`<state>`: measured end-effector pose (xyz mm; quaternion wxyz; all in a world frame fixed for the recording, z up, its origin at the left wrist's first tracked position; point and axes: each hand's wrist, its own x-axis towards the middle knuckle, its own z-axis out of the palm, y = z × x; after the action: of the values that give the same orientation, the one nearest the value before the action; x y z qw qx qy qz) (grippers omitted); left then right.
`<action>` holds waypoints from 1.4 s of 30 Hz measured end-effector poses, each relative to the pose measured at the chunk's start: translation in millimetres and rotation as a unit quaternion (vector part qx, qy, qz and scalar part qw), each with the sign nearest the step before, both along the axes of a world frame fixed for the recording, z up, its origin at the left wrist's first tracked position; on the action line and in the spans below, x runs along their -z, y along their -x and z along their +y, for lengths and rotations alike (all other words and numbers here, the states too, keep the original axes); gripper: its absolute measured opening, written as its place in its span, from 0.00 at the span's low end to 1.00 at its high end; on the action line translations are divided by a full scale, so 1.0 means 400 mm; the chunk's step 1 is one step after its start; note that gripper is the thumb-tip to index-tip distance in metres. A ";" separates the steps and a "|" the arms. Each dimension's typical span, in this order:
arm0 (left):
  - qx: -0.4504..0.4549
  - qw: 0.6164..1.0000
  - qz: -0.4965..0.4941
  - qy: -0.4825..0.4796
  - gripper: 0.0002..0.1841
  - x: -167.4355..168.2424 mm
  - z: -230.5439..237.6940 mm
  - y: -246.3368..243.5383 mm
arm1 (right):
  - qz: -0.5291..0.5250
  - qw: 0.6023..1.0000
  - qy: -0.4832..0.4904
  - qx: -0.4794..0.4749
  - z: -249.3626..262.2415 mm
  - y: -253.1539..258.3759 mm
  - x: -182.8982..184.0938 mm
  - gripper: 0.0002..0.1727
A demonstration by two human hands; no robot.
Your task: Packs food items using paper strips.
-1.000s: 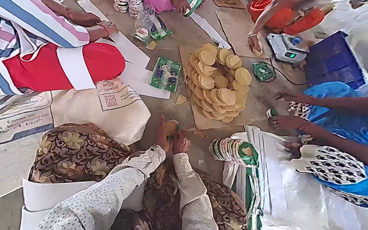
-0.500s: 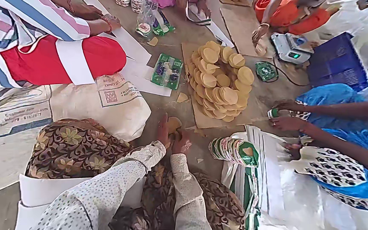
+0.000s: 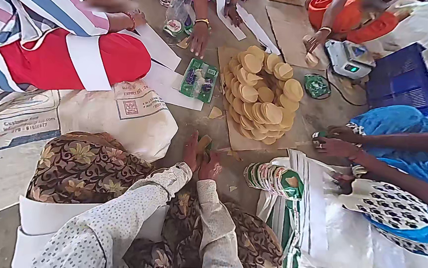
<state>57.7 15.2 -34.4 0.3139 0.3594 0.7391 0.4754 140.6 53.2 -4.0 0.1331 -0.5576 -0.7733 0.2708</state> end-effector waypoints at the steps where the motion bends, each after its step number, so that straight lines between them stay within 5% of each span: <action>1: 0.014 1.000 -0.004 0.006 0.51 -0.001 0.002 0.008 | 0.007 1.000 -0.003 -0.010 0.008 -0.008 0.004 0.15; 5: 0.098 0.994 -0.022 0.033 0.55 -0.014 0.027 0.056 | -0.001 0.998 0.062 0.012 0.126 0.024 -0.014 0.28; 7: 0.128 0.990 -0.012 0.050 0.53 -0.015 0.031 0.073 | -0.034 0.997 0.066 0.010 0.164 0.055 -0.022 0.23; 12: 0.016 1.000 0.023 0.006 0.45 -0.018 0.020 0.046 | -0.018 0.990 0.077 0.117 0.098 0.067 -0.043 0.22; 17: 0.025 1.000 0.014 0.001 0.42 0.015 0.019 0.037 | -0.007 0.999 -0.037 -0.002 -0.006 0.038 0.002 0.15; 22: 0.053 0.998 0.017 0.018 0.38 -0.001 0.029 0.057 | 0.018 0.999 0.010 0.035 0.082 0.058 -0.014 0.27; 26: 0.101 0.990 0.025 0.091 0.39 -0.036 0.028 0.072 | 0.013 0.994 -0.062 -0.093 0.133 0.041 0.013 0.14; 31: 0.118 0.986 0.028 0.114 0.32 -0.044 0.028 0.078 | -0.035 0.971 -0.125 -0.201 0.105 -0.003 0.060 0.19; 35: 0.079 0.989 0.027 0.123 0.42 -0.042 0.033 0.053 | -0.034 0.994 -0.012 -0.100 0.116 0.027 -0.008 0.15; 39: 0.030 0.996 0.029 0.085 0.49 -0.042 0.038 0.047 | 0.004 0.981 0.173 0.092 0.156 0.057 -0.075 0.39; 42: 0.017 0.999 -0.024 0.020 0.52 -0.044 0.017 0.042 | 0.015 0.962 0.265 0.063 0.178 0.019 -0.099 0.33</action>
<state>41.1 22.2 -16.8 0.3466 0.3541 0.7346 0.4635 133.2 124.5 35.5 0.0088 -0.6159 -0.6351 0.4660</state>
